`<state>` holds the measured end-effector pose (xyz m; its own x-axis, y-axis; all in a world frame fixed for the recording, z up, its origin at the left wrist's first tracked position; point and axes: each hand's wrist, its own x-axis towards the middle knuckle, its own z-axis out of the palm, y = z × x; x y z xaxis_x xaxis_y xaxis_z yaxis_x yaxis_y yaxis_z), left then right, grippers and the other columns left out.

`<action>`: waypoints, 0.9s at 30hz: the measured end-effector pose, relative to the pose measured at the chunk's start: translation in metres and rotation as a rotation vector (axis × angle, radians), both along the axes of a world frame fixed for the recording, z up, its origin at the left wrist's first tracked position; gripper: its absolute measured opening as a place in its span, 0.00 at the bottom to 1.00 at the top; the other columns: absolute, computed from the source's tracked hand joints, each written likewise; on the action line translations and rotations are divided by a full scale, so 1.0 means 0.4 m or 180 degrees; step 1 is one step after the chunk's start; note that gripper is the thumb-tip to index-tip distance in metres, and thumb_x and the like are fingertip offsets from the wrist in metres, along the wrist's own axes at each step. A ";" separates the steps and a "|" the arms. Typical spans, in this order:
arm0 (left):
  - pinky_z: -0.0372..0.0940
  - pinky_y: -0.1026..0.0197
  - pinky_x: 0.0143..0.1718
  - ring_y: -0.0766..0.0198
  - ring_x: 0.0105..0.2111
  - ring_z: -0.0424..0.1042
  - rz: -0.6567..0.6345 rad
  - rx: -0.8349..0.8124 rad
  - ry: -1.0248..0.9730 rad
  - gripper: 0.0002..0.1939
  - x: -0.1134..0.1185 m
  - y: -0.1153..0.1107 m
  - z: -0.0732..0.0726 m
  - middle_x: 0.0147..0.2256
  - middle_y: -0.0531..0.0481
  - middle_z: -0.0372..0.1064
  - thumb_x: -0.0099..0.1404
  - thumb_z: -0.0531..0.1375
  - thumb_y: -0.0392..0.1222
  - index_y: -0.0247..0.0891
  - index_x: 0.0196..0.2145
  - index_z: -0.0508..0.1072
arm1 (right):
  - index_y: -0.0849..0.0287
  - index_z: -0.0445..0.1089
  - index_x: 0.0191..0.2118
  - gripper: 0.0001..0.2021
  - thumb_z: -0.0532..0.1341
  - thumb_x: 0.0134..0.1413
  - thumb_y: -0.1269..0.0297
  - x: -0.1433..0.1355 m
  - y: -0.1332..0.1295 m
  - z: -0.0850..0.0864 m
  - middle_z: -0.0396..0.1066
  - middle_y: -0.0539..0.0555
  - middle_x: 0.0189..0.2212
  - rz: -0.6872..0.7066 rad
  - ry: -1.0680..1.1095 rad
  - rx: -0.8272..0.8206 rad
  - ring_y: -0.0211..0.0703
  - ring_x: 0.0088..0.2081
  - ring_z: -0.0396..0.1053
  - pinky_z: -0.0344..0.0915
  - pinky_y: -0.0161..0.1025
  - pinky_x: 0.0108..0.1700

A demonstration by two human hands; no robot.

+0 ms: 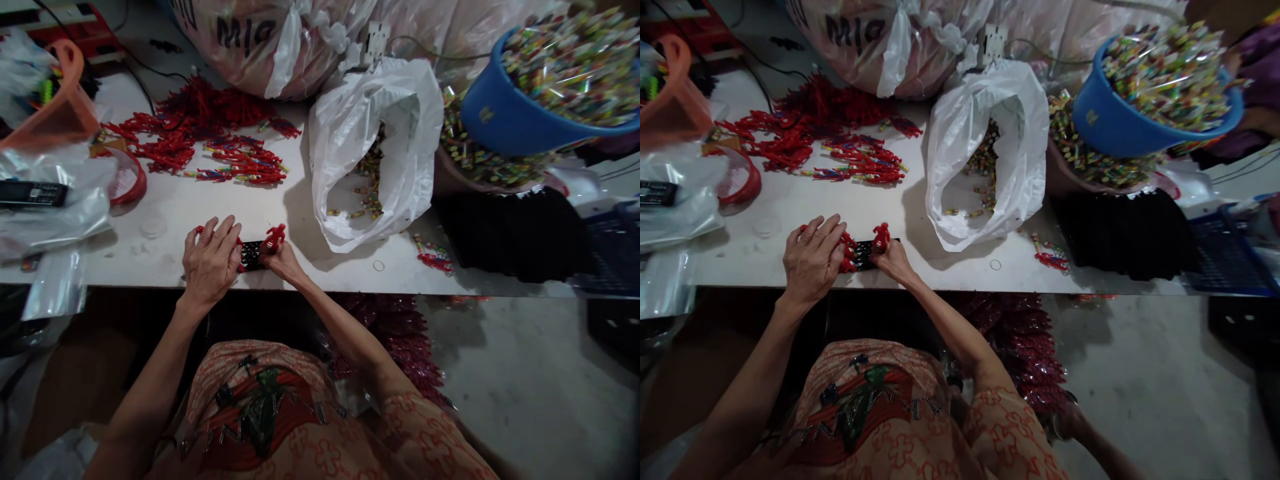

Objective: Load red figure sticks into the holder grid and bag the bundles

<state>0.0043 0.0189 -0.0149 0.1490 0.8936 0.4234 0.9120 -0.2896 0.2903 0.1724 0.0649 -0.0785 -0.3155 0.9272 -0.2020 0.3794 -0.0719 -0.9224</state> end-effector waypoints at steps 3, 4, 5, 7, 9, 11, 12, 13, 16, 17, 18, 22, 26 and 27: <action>0.52 0.43 0.60 0.50 0.60 0.64 -0.0002 -0.0007 -0.0036 0.21 0.000 0.000 0.000 0.59 0.46 0.67 0.70 0.50 0.44 0.44 0.59 0.68 | 0.57 0.64 0.34 0.11 0.59 0.37 0.69 0.034 -0.003 0.017 0.61 0.45 0.24 0.0049 -0.0569 0.0040 0.38 0.28 0.59 0.55 0.35 0.32; 0.52 0.43 0.60 0.50 0.60 0.64 -0.0004 -0.0005 -0.0056 0.22 0.000 -0.001 -0.001 0.59 0.46 0.66 0.70 0.50 0.43 0.45 0.59 0.68 | 0.57 0.64 0.36 0.14 0.59 0.37 0.69 0.041 -0.005 0.020 0.62 0.45 0.25 -0.0009 -0.0668 0.0092 0.39 0.28 0.59 0.56 0.35 0.33; 0.52 0.43 0.61 0.51 0.60 0.64 -0.0005 0.0003 -0.0075 0.22 0.000 -0.001 -0.002 0.59 0.46 0.66 0.70 0.50 0.43 0.46 0.59 0.67 | 0.57 0.64 0.37 0.15 0.59 0.36 0.69 0.043 -0.007 0.019 0.63 0.46 0.26 -0.0075 -0.0696 0.0128 0.39 0.29 0.59 0.56 0.35 0.33; 0.52 0.43 0.61 0.51 0.60 0.64 -0.0007 0.0028 -0.0091 0.22 0.000 -0.001 -0.003 0.59 0.47 0.67 0.70 0.50 0.43 0.47 0.60 0.67 | 0.57 0.64 0.36 0.14 0.59 0.37 0.69 0.035 -0.009 0.009 0.64 0.45 0.26 -0.0117 -0.0523 0.0122 0.38 0.29 0.60 0.57 0.35 0.33; 0.52 0.43 0.61 0.52 0.60 0.64 -0.0019 0.0044 -0.0083 0.22 -0.001 -0.001 -0.004 0.59 0.48 0.67 0.70 0.51 0.43 0.47 0.60 0.66 | 0.57 0.64 0.34 0.11 0.60 0.38 0.70 0.014 -0.009 -0.007 0.64 0.45 0.25 0.0022 -0.0212 0.0053 0.38 0.29 0.62 0.59 0.34 0.33; 0.52 0.44 0.61 0.52 0.60 0.64 -0.0020 0.0037 -0.0071 0.22 -0.001 -0.001 -0.005 0.59 0.48 0.67 0.69 0.51 0.43 0.47 0.60 0.66 | 0.57 0.64 0.30 0.08 0.60 0.39 0.71 -0.009 -0.010 -0.019 0.64 0.45 0.24 0.0190 -0.0066 0.0058 0.37 0.29 0.63 0.60 0.34 0.34; 0.52 0.44 0.61 0.52 0.60 0.64 -0.0008 0.0032 -0.0063 0.22 -0.001 -0.001 -0.004 0.59 0.47 0.67 0.69 0.51 0.43 0.47 0.60 0.67 | 0.58 0.64 0.29 0.07 0.60 0.39 0.72 -0.019 -0.012 -0.022 0.65 0.46 0.25 0.0249 -0.0081 0.0121 0.37 0.29 0.63 0.61 0.34 0.35; 0.52 0.44 0.61 0.52 0.60 0.64 0.0005 0.0023 -0.0046 0.22 0.000 -0.001 -0.004 0.59 0.47 0.67 0.69 0.51 0.43 0.46 0.59 0.67 | 0.58 0.65 0.29 0.07 0.61 0.39 0.73 -0.027 -0.014 -0.022 0.66 0.47 0.26 0.0279 -0.0144 0.0210 0.38 0.31 0.64 0.61 0.35 0.36; 0.53 0.44 0.60 0.52 0.60 0.64 0.0053 -0.0024 0.0051 0.21 0.005 -0.001 0.001 0.59 0.46 0.67 0.69 0.51 0.42 0.44 0.58 0.69 | 0.59 0.67 0.31 0.08 0.62 0.41 0.73 -0.036 -0.021 -0.015 0.70 0.50 0.31 0.0398 -0.0451 0.0461 0.41 0.34 0.67 0.62 0.37 0.38; 0.53 0.45 0.60 0.52 0.60 0.64 0.0072 -0.0051 0.0086 0.21 0.007 -0.002 0.003 0.59 0.46 0.67 0.70 0.50 0.42 0.43 0.57 0.69 | 0.59 0.68 0.32 0.07 0.62 0.43 0.73 -0.035 -0.022 -0.012 0.71 0.51 0.31 0.0487 -0.0569 0.0488 0.42 0.34 0.67 0.63 0.37 0.39; 0.53 0.45 0.60 0.53 0.60 0.64 0.0091 -0.0079 0.0115 0.21 0.009 -0.002 0.005 0.59 0.45 0.67 0.70 0.50 0.42 0.42 0.57 0.70 | 0.59 0.69 0.33 0.06 0.62 0.45 0.72 -0.034 -0.022 -0.010 0.71 0.52 0.32 0.0574 -0.0706 0.0492 0.42 0.34 0.68 0.63 0.37 0.39; 0.54 0.45 0.60 0.53 0.60 0.64 0.0121 -0.0121 0.0179 0.20 0.013 -0.003 0.008 0.59 0.45 0.67 0.70 0.48 0.43 0.42 0.56 0.70 | 0.60 0.71 0.36 0.06 0.62 0.50 0.68 -0.032 -0.016 0.005 0.75 0.57 0.38 0.0770 -0.1402 0.0550 0.47 0.39 0.71 0.63 0.37 0.39; 0.54 0.45 0.60 0.52 0.60 0.64 0.0114 -0.0006 0.0190 0.21 0.011 -0.005 0.000 0.59 0.46 0.67 0.71 0.48 0.47 0.43 0.56 0.70 | 0.60 0.74 0.39 0.08 0.60 0.54 0.68 -0.045 -0.014 0.041 0.76 0.59 0.39 0.1129 -0.1849 0.0613 0.49 0.40 0.73 0.62 0.36 0.37; 0.53 0.45 0.60 0.52 0.60 0.64 0.0113 0.0008 0.0182 0.21 0.009 -0.005 -0.002 0.59 0.46 0.67 0.71 0.48 0.48 0.43 0.56 0.70 | 0.60 0.74 0.39 0.08 0.59 0.56 0.69 -0.048 -0.013 0.048 0.76 0.59 0.39 0.1201 -0.1879 0.0659 0.48 0.40 0.73 0.61 0.36 0.37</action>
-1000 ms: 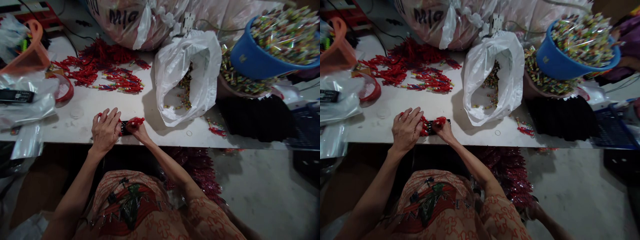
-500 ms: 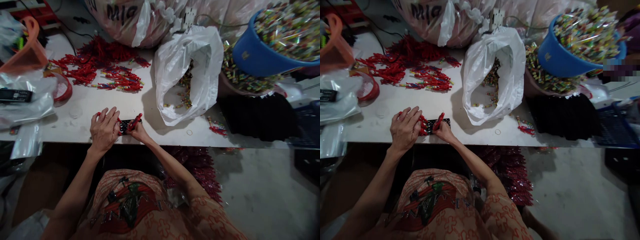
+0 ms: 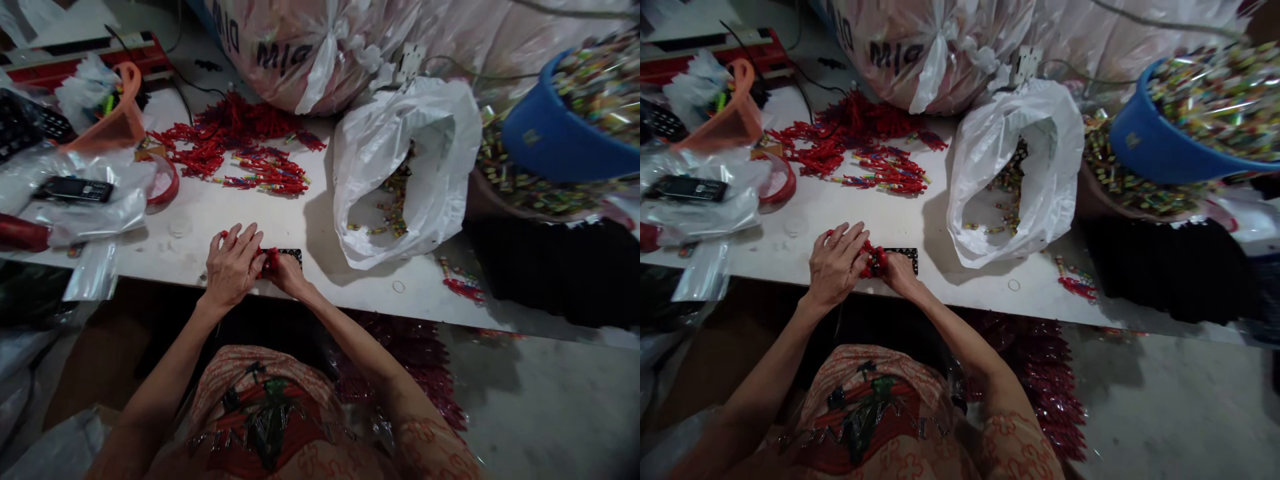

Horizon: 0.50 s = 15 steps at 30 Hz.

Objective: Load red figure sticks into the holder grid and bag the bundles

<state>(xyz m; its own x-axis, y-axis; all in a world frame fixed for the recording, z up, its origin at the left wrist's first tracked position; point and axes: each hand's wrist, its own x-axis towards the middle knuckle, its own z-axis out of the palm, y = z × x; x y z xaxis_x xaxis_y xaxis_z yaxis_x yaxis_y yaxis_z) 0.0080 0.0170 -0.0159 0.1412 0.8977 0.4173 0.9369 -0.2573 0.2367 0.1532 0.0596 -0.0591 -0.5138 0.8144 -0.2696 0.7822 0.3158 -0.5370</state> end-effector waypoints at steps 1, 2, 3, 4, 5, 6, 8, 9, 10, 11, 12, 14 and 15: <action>0.53 0.45 0.60 0.52 0.60 0.64 -0.0008 0.0005 -0.0011 0.21 -0.001 0.001 -0.002 0.59 0.46 0.67 0.71 0.48 0.50 0.43 0.57 0.70 | 0.60 0.74 0.39 0.09 0.58 0.56 0.70 -0.002 0.002 0.004 0.76 0.59 0.39 0.0056 0.0011 0.0042 0.48 0.39 0.74 0.61 0.36 0.37; 0.52 0.44 0.60 0.51 0.60 0.63 -0.0019 0.0002 -0.0027 0.22 -0.002 0.001 -0.003 0.59 0.45 0.66 0.71 0.48 0.51 0.43 0.57 0.70 | 0.60 0.75 0.38 0.09 0.57 0.56 0.70 -0.002 0.005 0.003 0.76 0.59 0.39 0.0100 0.0069 0.0062 0.47 0.39 0.73 0.60 0.36 0.36; 0.52 0.44 0.61 0.51 0.60 0.63 -0.0028 -0.0011 -0.0044 0.22 -0.003 0.002 -0.004 0.59 0.45 0.66 0.71 0.48 0.52 0.43 0.57 0.70 | 0.60 0.74 0.36 0.07 0.58 0.56 0.70 0.000 0.009 -0.001 0.76 0.58 0.37 0.0128 0.0180 0.0033 0.45 0.37 0.73 0.60 0.35 0.36; 0.52 0.44 0.61 0.51 0.61 0.63 -0.0033 -0.0027 -0.0061 0.22 -0.004 0.003 -0.004 0.59 0.45 0.66 0.71 0.48 0.52 0.43 0.57 0.70 | 0.61 0.74 0.34 0.06 0.59 0.54 0.70 0.004 0.016 -0.009 0.76 0.56 0.33 0.0111 0.0345 -0.0044 0.44 0.35 0.72 0.59 0.34 0.35; 0.52 0.45 0.60 0.51 0.60 0.63 -0.0033 -0.0035 -0.0074 0.22 -0.005 0.004 -0.003 0.59 0.45 0.66 0.71 0.48 0.52 0.44 0.57 0.70 | 0.62 0.73 0.31 0.03 0.61 0.52 0.70 0.011 0.022 -0.019 0.74 0.54 0.29 0.0047 0.0564 -0.0155 0.41 0.32 0.70 0.59 0.33 0.34; 0.52 0.45 0.60 0.51 0.60 0.64 -0.0032 -0.0038 -0.0082 0.22 -0.005 0.005 -0.002 0.59 0.45 0.66 0.72 0.47 0.52 0.44 0.57 0.70 | 0.62 0.71 0.29 0.02 0.63 0.50 0.70 0.018 0.029 -0.030 0.73 0.52 0.26 -0.0028 0.0825 -0.0297 0.39 0.30 0.68 0.58 0.32 0.33; 0.53 0.45 0.60 0.52 0.60 0.64 -0.0026 -0.0034 -0.0080 0.22 -0.005 0.007 0.001 0.59 0.46 0.67 0.72 0.47 0.51 0.45 0.57 0.70 | 0.63 0.69 0.27 0.02 0.63 0.46 0.72 0.031 0.037 -0.048 0.70 0.49 0.23 -0.0186 0.1295 -0.0530 0.36 0.27 0.65 0.58 0.31 0.31; 0.53 0.46 0.60 0.52 0.59 0.65 -0.0028 -0.0025 -0.0075 0.21 -0.005 0.007 0.002 0.59 0.46 0.67 0.72 0.47 0.50 0.45 0.56 0.70 | 0.63 0.69 0.27 0.02 0.63 0.46 0.72 0.035 0.039 -0.052 0.70 0.49 0.23 -0.0219 0.1415 -0.0580 0.36 0.27 0.65 0.58 0.31 0.31; 0.53 0.46 0.59 0.52 0.59 0.65 -0.0028 -0.0017 -0.0075 0.21 -0.004 0.007 0.003 0.58 0.46 0.67 0.72 0.47 0.50 0.44 0.56 0.70 | 0.63 0.69 0.28 0.01 0.63 0.47 0.72 0.038 0.037 -0.052 0.71 0.49 0.24 -0.0200 0.1418 -0.0592 0.37 0.28 0.66 0.59 0.31 0.31; 0.54 0.46 0.59 0.52 0.59 0.65 -0.0024 -0.0021 -0.0078 0.21 -0.004 0.007 0.004 0.58 0.46 0.68 0.72 0.47 0.49 0.44 0.56 0.70 | 0.63 0.70 0.30 0.02 0.63 0.48 0.71 0.039 0.034 -0.048 0.72 0.51 0.26 -0.0152 0.1306 -0.0555 0.38 0.29 0.67 0.59 0.32 0.32; 0.54 0.45 0.59 0.52 0.59 0.65 -0.0013 -0.0036 -0.0089 0.21 -0.004 0.006 0.005 0.58 0.45 0.68 0.72 0.47 0.48 0.43 0.56 0.70 | 0.63 0.71 0.32 0.03 0.63 0.49 0.70 0.037 0.029 -0.041 0.73 0.52 0.28 -0.0095 0.1101 -0.0471 0.40 0.31 0.69 0.59 0.33 0.33; 0.53 0.45 0.59 0.52 0.60 0.64 -0.0003 -0.0099 -0.0120 0.21 -0.003 0.005 0.005 0.59 0.45 0.67 0.72 0.47 0.48 0.43 0.56 0.70 | 0.61 0.72 0.37 0.07 0.63 0.50 0.68 0.029 0.012 -0.023 0.75 0.55 0.34 0.0043 0.0581 -0.0254 0.45 0.37 0.71 0.60 0.34 0.35; 0.53 0.45 0.59 0.52 0.60 0.64 -0.0015 -0.0137 -0.0122 0.21 -0.003 0.004 0.005 0.59 0.45 0.67 0.72 0.47 0.48 0.44 0.56 0.69 | 0.60 0.72 0.39 0.08 0.63 0.52 0.68 0.022 0.002 -0.016 0.75 0.57 0.37 0.0100 0.0339 -0.0141 0.47 0.39 0.72 0.61 0.35 0.36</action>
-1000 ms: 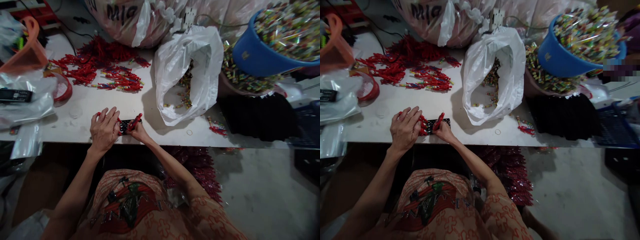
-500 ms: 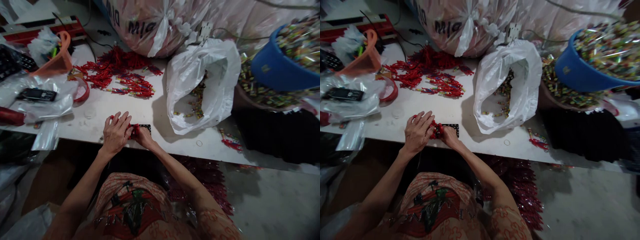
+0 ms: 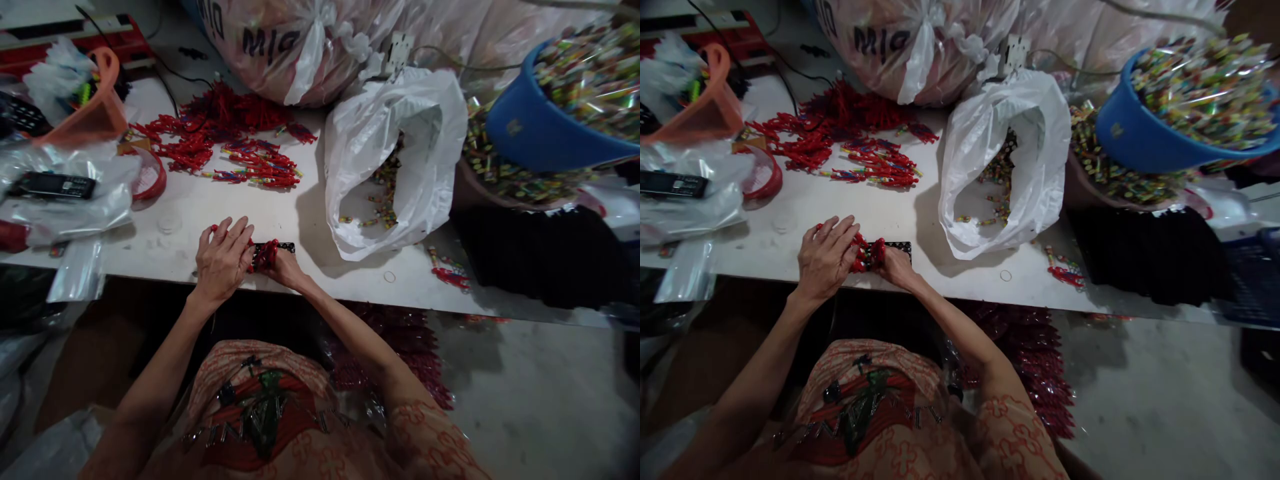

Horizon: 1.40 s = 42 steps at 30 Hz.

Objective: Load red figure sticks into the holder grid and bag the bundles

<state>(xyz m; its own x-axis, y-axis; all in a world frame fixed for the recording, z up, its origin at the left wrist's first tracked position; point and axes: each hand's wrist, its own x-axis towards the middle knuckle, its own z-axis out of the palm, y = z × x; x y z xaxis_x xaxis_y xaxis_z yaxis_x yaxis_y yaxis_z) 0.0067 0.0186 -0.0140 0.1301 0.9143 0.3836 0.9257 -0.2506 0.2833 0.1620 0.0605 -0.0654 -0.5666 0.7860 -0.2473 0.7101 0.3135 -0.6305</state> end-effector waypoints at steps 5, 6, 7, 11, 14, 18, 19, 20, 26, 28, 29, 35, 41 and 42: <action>0.53 0.43 0.60 0.49 0.61 0.62 0.0016 -0.0014 0.0152 0.23 0.000 -0.001 -0.001 0.60 0.44 0.65 0.70 0.49 0.53 0.42 0.57 0.69 | 0.60 0.74 0.43 0.12 0.56 0.57 0.73 -0.026 -0.017 0.006 0.74 0.61 0.47 0.0190 -0.0515 0.0382 0.47 0.42 0.73 0.63 0.38 0.39; 0.53 0.43 0.60 0.48 0.61 0.62 0.0043 0.0007 0.0171 0.23 0.000 -0.001 -0.001 0.60 0.44 0.65 0.70 0.49 0.54 0.42 0.57 0.69 | 0.61 0.75 0.42 0.11 0.57 0.55 0.73 -0.025 0.000 0.007 0.75 0.60 0.45 0.0371 -0.0490 0.0280 0.47 0.41 0.73 0.63 0.37 0.38; 0.53 0.43 0.60 0.48 0.61 0.62 0.0057 0.0024 0.0175 0.23 0.001 -0.002 0.000 0.60 0.44 0.66 0.70 0.50 0.53 0.42 0.56 0.70 | 0.61 0.76 0.40 0.10 0.60 0.53 0.73 -0.020 0.026 0.010 0.76 0.58 0.42 0.0628 -0.0409 0.0095 0.46 0.39 0.73 0.64 0.36 0.37; 0.55 0.44 0.58 0.48 0.60 0.63 0.0023 0.0072 0.0113 0.21 0.003 -0.007 0.005 0.59 0.43 0.66 0.69 0.51 0.50 0.42 0.55 0.71 | 0.61 0.75 0.44 0.15 0.64 0.47 0.74 -0.005 0.198 0.046 0.77 0.52 0.37 0.0611 -0.0046 -0.0060 0.43 0.38 0.72 0.65 0.34 0.40; 0.56 0.44 0.58 0.48 0.60 0.64 0.0020 0.0134 0.0117 0.21 0.004 -0.009 0.004 0.59 0.43 0.67 0.69 0.51 0.49 0.42 0.55 0.71 | 0.61 0.70 0.53 0.19 0.58 0.56 0.74 -0.026 0.321 0.069 0.75 0.59 0.47 -0.0368 -0.0288 0.0694 0.48 0.48 0.71 0.65 0.40 0.48; 0.57 0.44 0.57 0.48 0.59 0.64 0.0030 0.0175 0.0148 0.21 0.004 -0.008 0.001 0.59 0.42 0.67 0.69 0.51 0.48 0.41 0.55 0.71 | 0.58 0.60 0.62 0.23 0.55 0.62 0.67 -0.080 0.384 0.057 0.69 0.64 0.55 -0.0503 -0.0830 0.0749 0.54 0.53 0.70 0.65 0.46 0.50; 0.57 0.44 0.56 0.48 0.59 0.64 0.0027 0.0167 0.0149 0.21 0.004 -0.007 0.000 0.59 0.42 0.67 0.69 0.51 0.47 0.41 0.55 0.71 | 0.58 0.58 0.62 0.22 0.53 0.64 0.65 -0.088 0.382 0.049 0.68 0.64 0.55 -0.0515 -0.0886 0.0777 0.55 0.52 0.70 0.65 0.47 0.50; 0.57 0.45 0.56 0.48 0.59 0.64 0.0020 0.0152 0.0150 0.21 0.003 -0.007 -0.001 0.59 0.42 0.67 0.69 0.51 0.47 0.41 0.55 0.71 | 0.57 0.58 0.62 0.21 0.52 0.65 0.62 -0.090 0.375 0.041 0.68 0.65 0.54 -0.0538 -0.0899 0.0839 0.55 0.52 0.70 0.66 0.47 0.50; 0.57 0.45 0.56 0.48 0.59 0.64 0.0029 0.0137 0.0101 0.20 0.004 -0.005 -0.004 0.59 0.43 0.67 0.68 0.52 0.47 0.42 0.55 0.72 | 0.57 0.65 0.53 0.15 0.52 0.64 0.63 -0.019 0.297 0.018 0.70 0.63 0.51 -0.0776 -0.0890 0.0911 0.55 0.48 0.71 0.65 0.47 0.47; 0.57 0.45 0.56 0.48 0.59 0.64 0.0043 0.0131 0.0044 0.20 0.005 -0.005 -0.004 0.59 0.43 0.67 0.69 0.51 0.47 0.42 0.54 0.72 | 0.59 0.67 0.51 0.14 0.51 0.63 0.65 0.012 0.280 0.017 0.72 0.63 0.48 -0.1025 -0.0819 0.0743 0.53 0.47 0.71 0.65 0.45 0.46; 0.57 0.44 0.56 0.48 0.59 0.64 0.0050 0.0133 0.0022 0.20 0.005 -0.004 -0.004 0.59 0.43 0.67 0.69 0.51 0.47 0.42 0.54 0.72 | 0.60 0.67 0.50 0.14 0.52 0.62 0.65 0.024 0.275 0.016 0.73 0.63 0.46 -0.1156 -0.0766 0.0656 0.53 0.46 0.71 0.65 0.44 0.44; 0.57 0.45 0.56 0.48 0.58 0.65 0.0062 0.0198 0.0083 0.20 0.003 -0.005 -0.002 0.58 0.44 0.68 0.69 0.50 0.48 0.42 0.53 0.72 | 0.64 0.68 0.47 0.17 0.60 0.51 0.63 0.052 0.278 0.010 0.74 0.63 0.40 -0.1619 -0.0448 0.0404 0.53 0.42 0.71 0.65 0.41 0.41; 0.57 0.46 0.56 0.48 0.58 0.65 0.0037 0.0161 0.0097 0.20 0.002 -0.005 0.002 0.58 0.44 0.68 0.69 0.50 0.48 0.42 0.52 0.73 | 0.60 0.68 0.38 0.15 0.58 0.39 0.67 0.056 0.198 0.004 0.66 0.46 0.24 -0.1622 0.1395 -0.0823 0.35 0.24 0.63 0.61 0.33 0.29; 0.56 0.46 0.56 0.49 0.58 0.65 0.0036 0.0158 0.0087 0.19 0.001 -0.005 0.001 0.58 0.44 0.68 0.69 0.50 0.48 0.42 0.53 0.72 | 0.60 0.68 0.38 0.15 0.58 0.37 0.67 0.053 0.171 0.001 0.64 0.45 0.23 -0.1555 0.1710 -0.1051 0.34 0.22 0.60 0.59 0.32 0.27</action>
